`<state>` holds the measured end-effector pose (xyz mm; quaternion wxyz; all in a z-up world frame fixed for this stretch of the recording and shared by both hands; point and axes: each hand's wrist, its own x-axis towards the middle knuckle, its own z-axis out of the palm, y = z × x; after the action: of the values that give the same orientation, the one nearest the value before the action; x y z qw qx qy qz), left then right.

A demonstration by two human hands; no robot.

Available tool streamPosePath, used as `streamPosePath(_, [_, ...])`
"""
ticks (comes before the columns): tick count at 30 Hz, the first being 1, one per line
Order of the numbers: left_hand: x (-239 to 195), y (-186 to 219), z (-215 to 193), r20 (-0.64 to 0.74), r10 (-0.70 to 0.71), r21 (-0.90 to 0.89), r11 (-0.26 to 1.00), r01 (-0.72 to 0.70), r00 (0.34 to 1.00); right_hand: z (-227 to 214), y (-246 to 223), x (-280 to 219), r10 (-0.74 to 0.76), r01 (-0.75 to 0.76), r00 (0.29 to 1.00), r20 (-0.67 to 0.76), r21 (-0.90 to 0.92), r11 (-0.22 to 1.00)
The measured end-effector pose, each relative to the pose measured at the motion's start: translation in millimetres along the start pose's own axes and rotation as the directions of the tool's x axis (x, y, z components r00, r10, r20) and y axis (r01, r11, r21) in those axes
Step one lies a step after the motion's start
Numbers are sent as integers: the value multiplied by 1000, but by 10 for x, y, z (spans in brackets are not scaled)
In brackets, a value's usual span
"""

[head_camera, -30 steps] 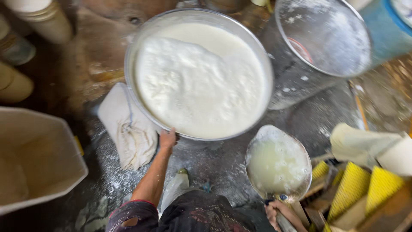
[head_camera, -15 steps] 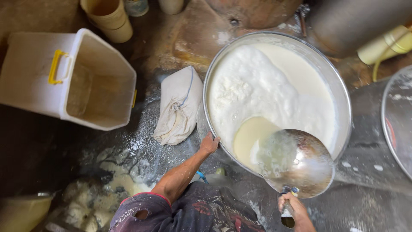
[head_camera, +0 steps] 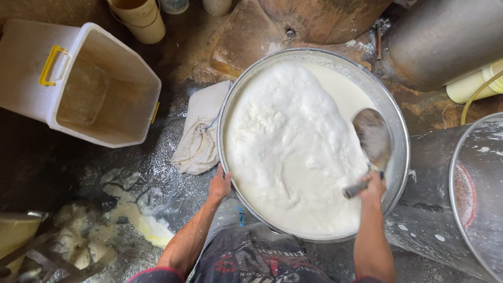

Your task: The person repeatedly scoops a white liquid from a large metal basin and pours it into a smaller blue tub, then returns to the large basin to continue scooping. The cycle of scooping and pouring is repeated throughout the clip.

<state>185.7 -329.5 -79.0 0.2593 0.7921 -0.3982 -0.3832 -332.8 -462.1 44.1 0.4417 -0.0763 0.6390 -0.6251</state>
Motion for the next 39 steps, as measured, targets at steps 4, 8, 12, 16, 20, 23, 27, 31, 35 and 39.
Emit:
streamPosePath(4, [-151, 177, -51, -45, -33, -7, 999, 32, 998, 625, 334, 603, 273, -289, 914, 300, 11, 957])
streamPosePath(8, [-295, 326, -128, -78, -94, -12, 996, 93, 993, 1216, 649, 879, 363, -371, 864, 350, -46, 928])
streamPosePath(12, [-327, 444, -183, -79, -110, 29, 993, 112, 991, 1766, 865, 974, 392, -379, 840, 374, -111, 919])
streamPosePath(16, [-360, 493, -218, -84, -85, -32, 996, 83, 993, 2352, 1130, 1040, 381, -354, 824, 419, -145, 924])
streamPosePath(20, [-374, 562, -225, -82, -155, 8, 988, 156, 985, 2826, 1394, 953, 187, -72, 863, 470, -251, 965])
streamPosePath(23, [-343, 580, -238, -29, -261, 28, 965, 262, 965, 3036, 1565, 777, 89, 154, 854, 513, -412, 898])
streamPosePath(27, [-312, 452, -190, -86, -56, -23, 998, 54, 995, 2800, 1756, 531, -183, 667, 695, 695, -529, 525])
streamPosePath(31, [-229, 312, -145, -79, -105, 15, 994, 106, 991, 2357, 1809, 334, -170, 772, 605, 778, -521, 364])
streamPosePath(35, [-188, 278, -101, -74, -30, 23, 999, 32, 997, 1738, 1675, 215, -164, 778, 607, 777, -540, 321])
streamPosePath(39, [-132, 270, -172, 4, -149, 54, 987, 149, 989, 1137, 1394, 83, -235, 771, 632, 739, -568, 286])
